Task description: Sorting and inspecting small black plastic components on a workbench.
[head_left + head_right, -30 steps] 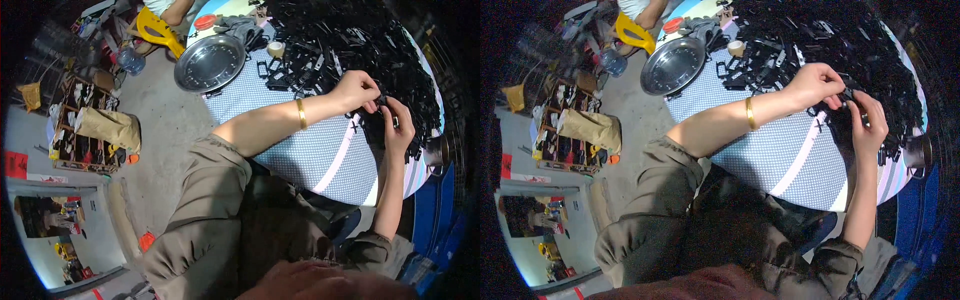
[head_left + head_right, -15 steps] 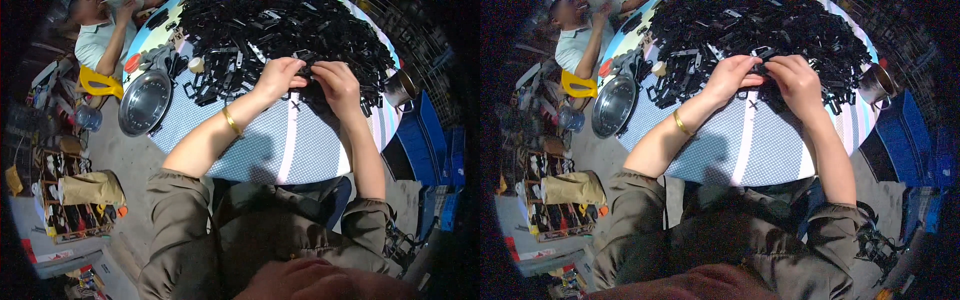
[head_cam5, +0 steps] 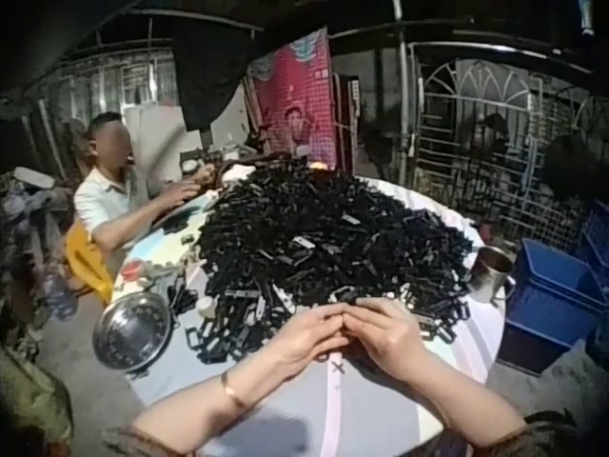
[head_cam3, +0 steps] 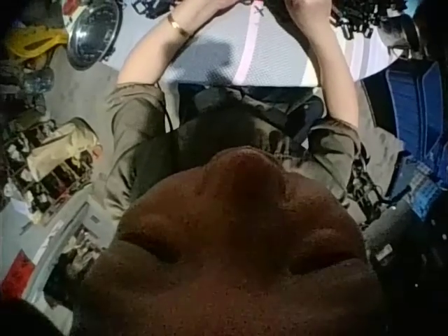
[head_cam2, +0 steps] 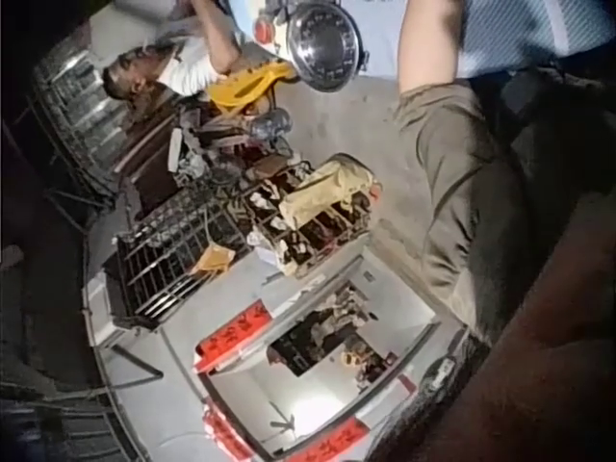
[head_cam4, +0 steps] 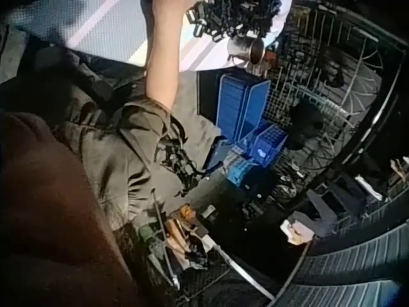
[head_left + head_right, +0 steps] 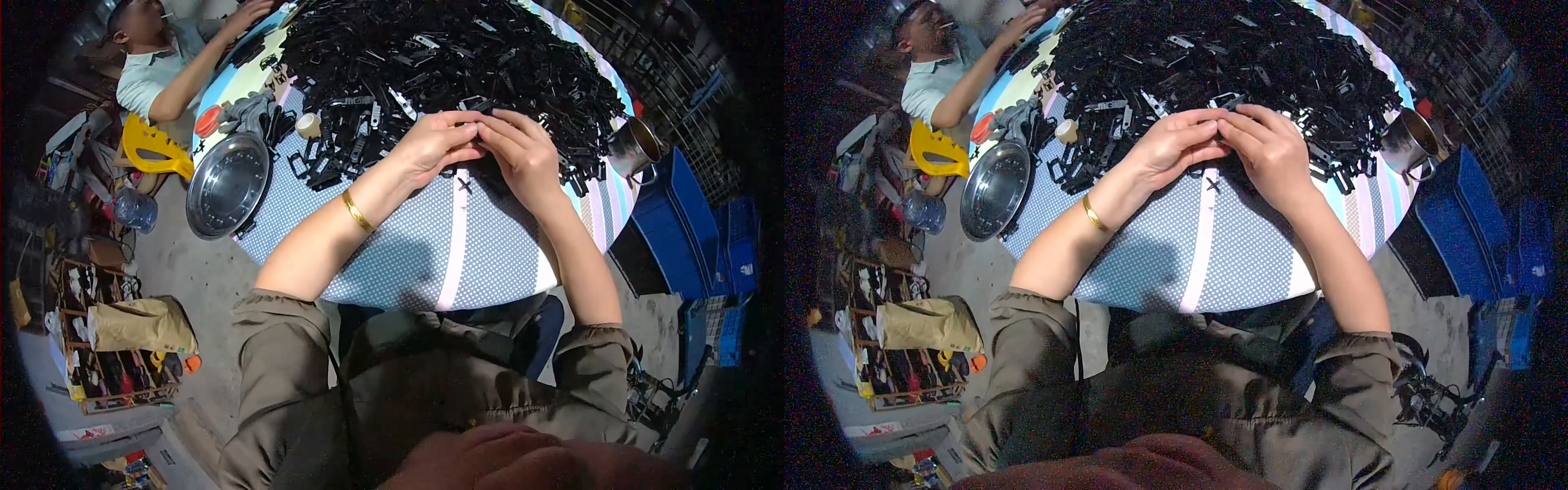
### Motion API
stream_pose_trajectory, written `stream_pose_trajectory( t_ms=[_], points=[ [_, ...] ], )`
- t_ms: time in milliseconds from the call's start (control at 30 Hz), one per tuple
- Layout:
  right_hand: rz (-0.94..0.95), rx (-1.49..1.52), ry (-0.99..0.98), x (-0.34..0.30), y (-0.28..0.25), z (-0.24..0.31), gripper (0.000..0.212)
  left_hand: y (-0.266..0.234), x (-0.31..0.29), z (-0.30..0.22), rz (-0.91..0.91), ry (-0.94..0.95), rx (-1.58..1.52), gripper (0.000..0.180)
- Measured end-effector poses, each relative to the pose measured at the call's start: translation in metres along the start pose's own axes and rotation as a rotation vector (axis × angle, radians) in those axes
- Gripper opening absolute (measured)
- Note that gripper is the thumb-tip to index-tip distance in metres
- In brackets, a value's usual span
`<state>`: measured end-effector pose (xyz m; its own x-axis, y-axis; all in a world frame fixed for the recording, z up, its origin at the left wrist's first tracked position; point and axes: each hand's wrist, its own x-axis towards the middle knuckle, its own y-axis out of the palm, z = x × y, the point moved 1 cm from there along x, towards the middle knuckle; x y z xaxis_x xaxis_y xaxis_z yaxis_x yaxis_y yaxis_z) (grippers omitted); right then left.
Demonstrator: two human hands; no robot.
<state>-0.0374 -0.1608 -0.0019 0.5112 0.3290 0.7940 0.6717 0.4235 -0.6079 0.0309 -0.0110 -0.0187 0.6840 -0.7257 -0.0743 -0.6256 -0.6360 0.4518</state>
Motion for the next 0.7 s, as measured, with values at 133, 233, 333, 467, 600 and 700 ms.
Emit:
stream_pose_trajectory(
  t_ms=[133,233,333,467,600,700],
  points=[
    [0.062,-0.018,-0.019,0.005,0.0,0.001,0.023,-0.006,0.002,-0.006,0.03,0.063,-0.014,0.038],
    [-0.037,0.193,0.117,0.004,-0.002,-0.011,0.026,-0.007,0.008,-0.016,0.024,0.164,0.052,0.041],
    [-0.215,0.324,0.506,-0.003,-0.007,-0.028,0.014,-0.013,0.004,-0.021,-0.099,0.136,0.049,0.039],
    [0.261,0.477,0.41,-0.005,-0.008,-0.022,0.018,-0.021,0.003,-0.019,-0.215,0.122,-0.024,0.036],
    [0.44,0.317,0.151,-0.007,-0.006,-0.013,0.023,-0.022,-0.002,-0.022,-0.25,0.127,-0.051,0.034],
    [0.455,0.169,0.245,-0.007,-0.006,-0.02,0.022,-0.018,-0.003,-0.026,-0.247,0.139,-0.073,0.034]
  ],
)
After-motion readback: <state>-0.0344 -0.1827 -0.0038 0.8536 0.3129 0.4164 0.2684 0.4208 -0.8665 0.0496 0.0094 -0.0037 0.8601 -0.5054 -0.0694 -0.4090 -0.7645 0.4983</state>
